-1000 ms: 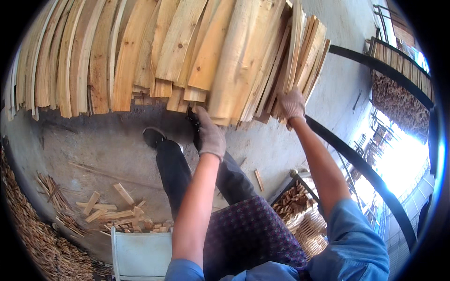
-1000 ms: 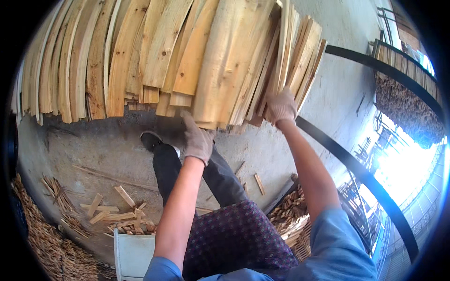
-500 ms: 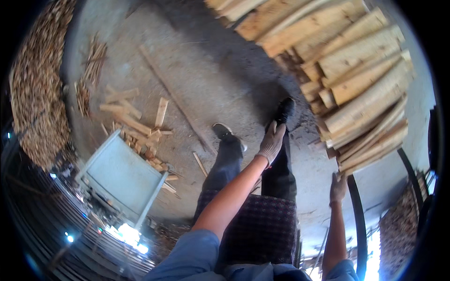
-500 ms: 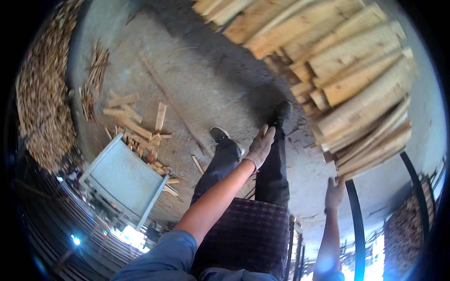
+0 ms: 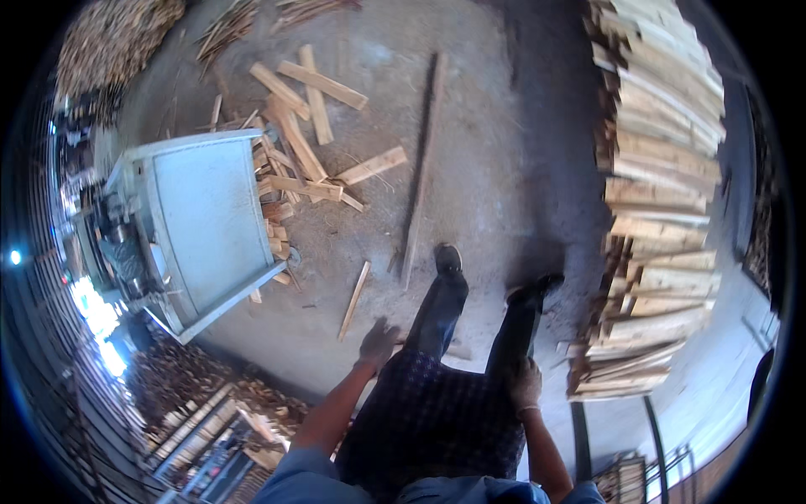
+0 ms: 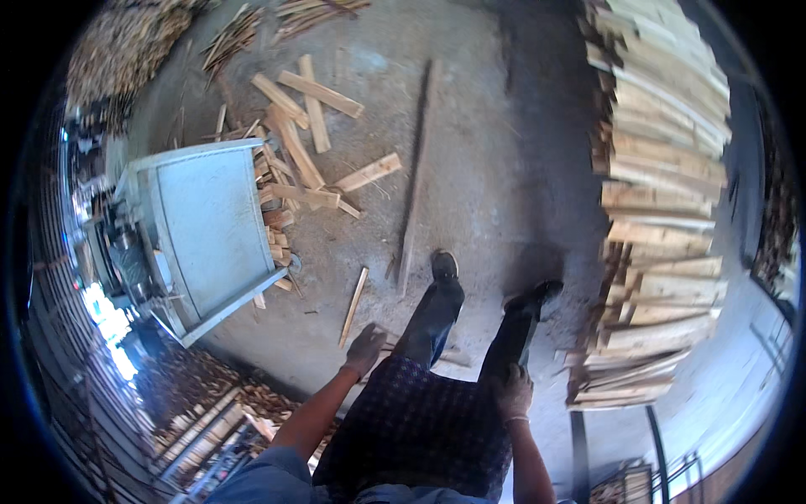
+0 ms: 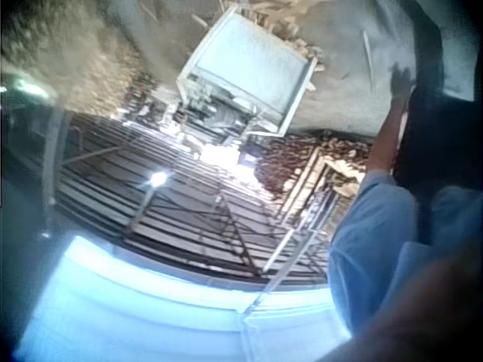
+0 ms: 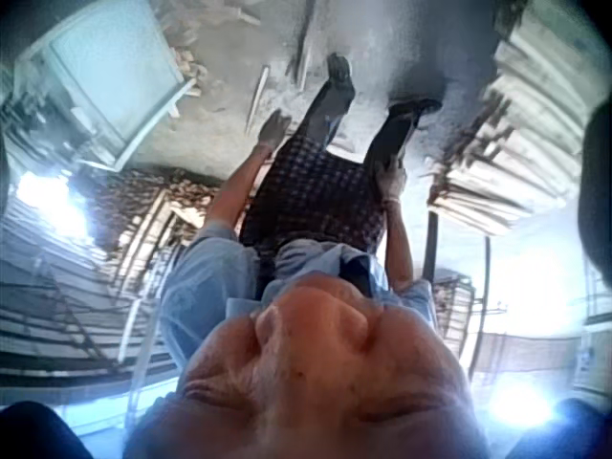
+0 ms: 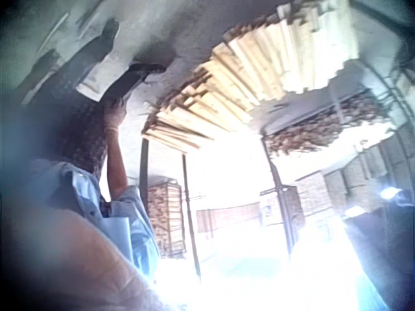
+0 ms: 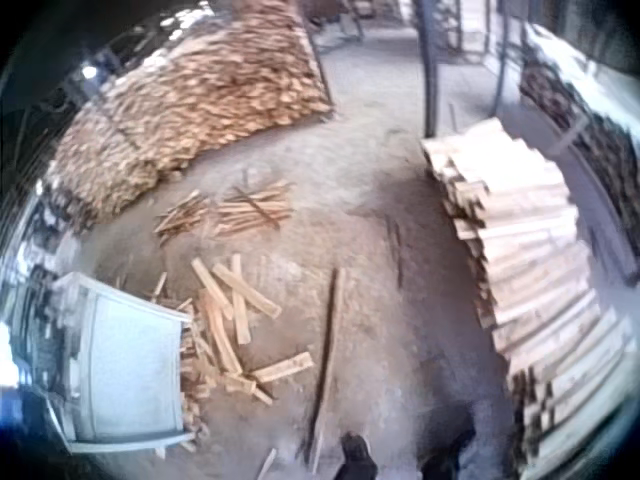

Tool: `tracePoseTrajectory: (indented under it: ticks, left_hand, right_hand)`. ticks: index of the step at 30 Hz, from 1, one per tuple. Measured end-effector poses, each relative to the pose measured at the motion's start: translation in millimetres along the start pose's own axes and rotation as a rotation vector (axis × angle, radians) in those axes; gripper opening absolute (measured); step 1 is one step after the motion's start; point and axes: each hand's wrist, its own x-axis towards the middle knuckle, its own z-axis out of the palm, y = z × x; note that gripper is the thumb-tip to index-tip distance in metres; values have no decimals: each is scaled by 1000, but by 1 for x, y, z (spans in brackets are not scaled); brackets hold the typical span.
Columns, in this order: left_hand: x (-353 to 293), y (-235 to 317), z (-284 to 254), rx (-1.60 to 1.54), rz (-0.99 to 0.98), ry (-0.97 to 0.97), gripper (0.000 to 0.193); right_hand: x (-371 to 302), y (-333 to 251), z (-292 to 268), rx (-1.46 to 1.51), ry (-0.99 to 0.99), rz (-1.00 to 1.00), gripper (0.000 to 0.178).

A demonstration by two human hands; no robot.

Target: The person repeatedly picks up loose wooden planks from the floor and stacks them into neat piles. They gather planks from scattered locations, align them, and place them onto growing stacks throughout the workshop.

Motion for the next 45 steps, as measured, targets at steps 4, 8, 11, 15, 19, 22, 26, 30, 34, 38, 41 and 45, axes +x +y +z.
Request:
tracePoseTrajectory:
  ticks: [4, 8, 11, 15, 19, 22, 26, 30, 34, 38, 41, 45]
  left_hand:
    - [-67, -76, -34, 45, -26, 1, 75]
    - [-110, -156, 14, -138, -181, 92, 74]
    - [-151, -200, 70, -179, -149, -67, 76]
    - [-225, -208, 153, -34, 83, -5, 43]
    - [-263, -190, 209, -165, 109, 17, 33]
    - [-280, -164, 236, -180, 146, -13, 32]
    - [-282, -142, 257, -422, 82, 72, 32]
    - [-284, -121, 189, -117, 186, 25, 35]
    - [-228, -166, 212, -383, -6, 163, 39]
    - [-198, -174, 178, -346, 71, 287, 43]
    - [-187, -152, 126, -457, 58, 405, 40]
    - [-156, -103, 58, -144, 134, 366, 26]
  right_hand:
    - [1, -36, -33, -23, 54, -5, 51]
    - [14, -85, -75, 45, -92, 42, 51]
    - [23, -99, -85, -27, -163, -16, 53]
    - [23, -125, -136, -322, -264, -96, 64]
    - [36, -105, -181, -501, -281, -175, 73]
    - [49, -100, -217, -711, -282, -315, 60]
    - [70, -104, -246, -602, -274, -339, 58]
    - [24, -149, -257, -668, -267, -341, 58]
    - [56, -129, -230, -618, -225, -619, 44]
    - [72, -161, -228, -481, -44, -509, 44]
    - [38, -211, -263, -290, -50, -392, 61]
    - [138, -181, -278, -528, -158, -502, 64]
